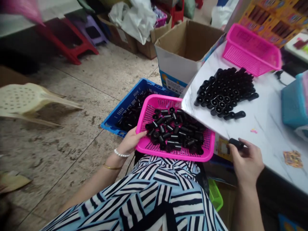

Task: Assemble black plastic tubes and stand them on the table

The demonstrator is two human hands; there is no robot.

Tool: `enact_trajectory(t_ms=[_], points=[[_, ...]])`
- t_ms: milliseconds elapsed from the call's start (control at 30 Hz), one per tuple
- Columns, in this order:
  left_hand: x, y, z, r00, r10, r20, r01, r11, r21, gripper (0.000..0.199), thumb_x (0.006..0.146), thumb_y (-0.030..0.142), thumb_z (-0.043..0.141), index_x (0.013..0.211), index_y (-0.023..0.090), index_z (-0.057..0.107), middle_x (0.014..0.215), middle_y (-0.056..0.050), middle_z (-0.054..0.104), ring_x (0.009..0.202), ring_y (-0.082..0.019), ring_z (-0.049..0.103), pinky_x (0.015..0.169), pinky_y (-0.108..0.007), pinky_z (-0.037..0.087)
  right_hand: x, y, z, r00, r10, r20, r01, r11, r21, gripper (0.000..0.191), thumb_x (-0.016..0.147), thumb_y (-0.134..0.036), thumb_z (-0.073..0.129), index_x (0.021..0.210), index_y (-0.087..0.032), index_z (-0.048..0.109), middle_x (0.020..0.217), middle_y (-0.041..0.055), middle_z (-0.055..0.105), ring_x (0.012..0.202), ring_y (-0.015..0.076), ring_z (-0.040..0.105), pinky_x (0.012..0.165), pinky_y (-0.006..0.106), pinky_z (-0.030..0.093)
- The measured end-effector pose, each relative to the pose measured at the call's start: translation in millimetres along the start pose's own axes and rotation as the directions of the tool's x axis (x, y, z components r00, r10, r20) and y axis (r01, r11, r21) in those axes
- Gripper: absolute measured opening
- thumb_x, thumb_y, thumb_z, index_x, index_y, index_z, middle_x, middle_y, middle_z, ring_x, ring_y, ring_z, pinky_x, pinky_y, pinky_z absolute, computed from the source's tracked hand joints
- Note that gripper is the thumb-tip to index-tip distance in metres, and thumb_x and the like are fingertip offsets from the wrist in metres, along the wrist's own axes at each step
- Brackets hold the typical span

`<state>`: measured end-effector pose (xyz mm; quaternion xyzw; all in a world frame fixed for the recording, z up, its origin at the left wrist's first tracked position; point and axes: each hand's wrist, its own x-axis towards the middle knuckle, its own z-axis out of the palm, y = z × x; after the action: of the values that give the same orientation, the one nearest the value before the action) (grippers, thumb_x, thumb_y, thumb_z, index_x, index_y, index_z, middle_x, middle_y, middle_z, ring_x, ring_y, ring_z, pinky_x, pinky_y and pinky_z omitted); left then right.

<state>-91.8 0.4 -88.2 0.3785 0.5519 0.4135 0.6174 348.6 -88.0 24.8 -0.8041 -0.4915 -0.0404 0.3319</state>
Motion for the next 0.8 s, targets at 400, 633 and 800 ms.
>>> enact_trajectory(t_ms=[400, 633, 800], points=[[-3, 1, -31.9, 0.961, -0.269, 0.062, 0.276, 0.937, -0.212, 0.084, 0.06, 0.015, 0.088, 0.138, 0.017, 0.059, 0.105, -0.009, 0.082, 0.094, -0.031, 0.079, 0.086, -0.041, 0.067, 100, 27, 59, 0.99, 0.136, 0.025, -0.134, 0.988, -0.076, 0.08, 0.067, -0.057, 0.075, 0.135, -0.014, 0.066, 0.103, 0.0134, 0.076, 0.092, 0.0274, 0.067, 0.093, 0.042, 0.051], [-2, -2, -43.7, 0.966, -0.258, -0.03, 0.256, 0.965, -0.066, 0.074, 0.071, 0.02, 0.076, 0.142, 0.021, 0.056, 0.102, -0.006, 0.082, 0.099, -0.033, 0.079, 0.096, -0.049, 0.064, 135, 20, 82, 0.993, 0.116, 0.034, -0.115, 0.993, -0.036, 0.062, 0.074, -0.048, 0.073, 0.124, -0.013, 0.07, 0.122, 0.0188, 0.074, 0.111, 0.0309, 0.065, 0.105, 0.043, 0.046], [6, -8, -36.2, 0.963, -0.265, -0.058, 0.264, 0.964, -0.022, 0.059, 0.07, 0.021, 0.075, 0.129, 0.02, 0.064, 0.089, -0.005, 0.081, 0.087, -0.033, 0.08, 0.09, -0.051, 0.065, 173, 18, 96, 0.993, 0.112, 0.031, -0.112, 0.994, -0.001, 0.064, 0.072, -0.049, 0.077, 0.124, -0.012, 0.068, 0.123, 0.0195, 0.073, 0.113, 0.0299, 0.064, 0.108, 0.043, 0.044]])
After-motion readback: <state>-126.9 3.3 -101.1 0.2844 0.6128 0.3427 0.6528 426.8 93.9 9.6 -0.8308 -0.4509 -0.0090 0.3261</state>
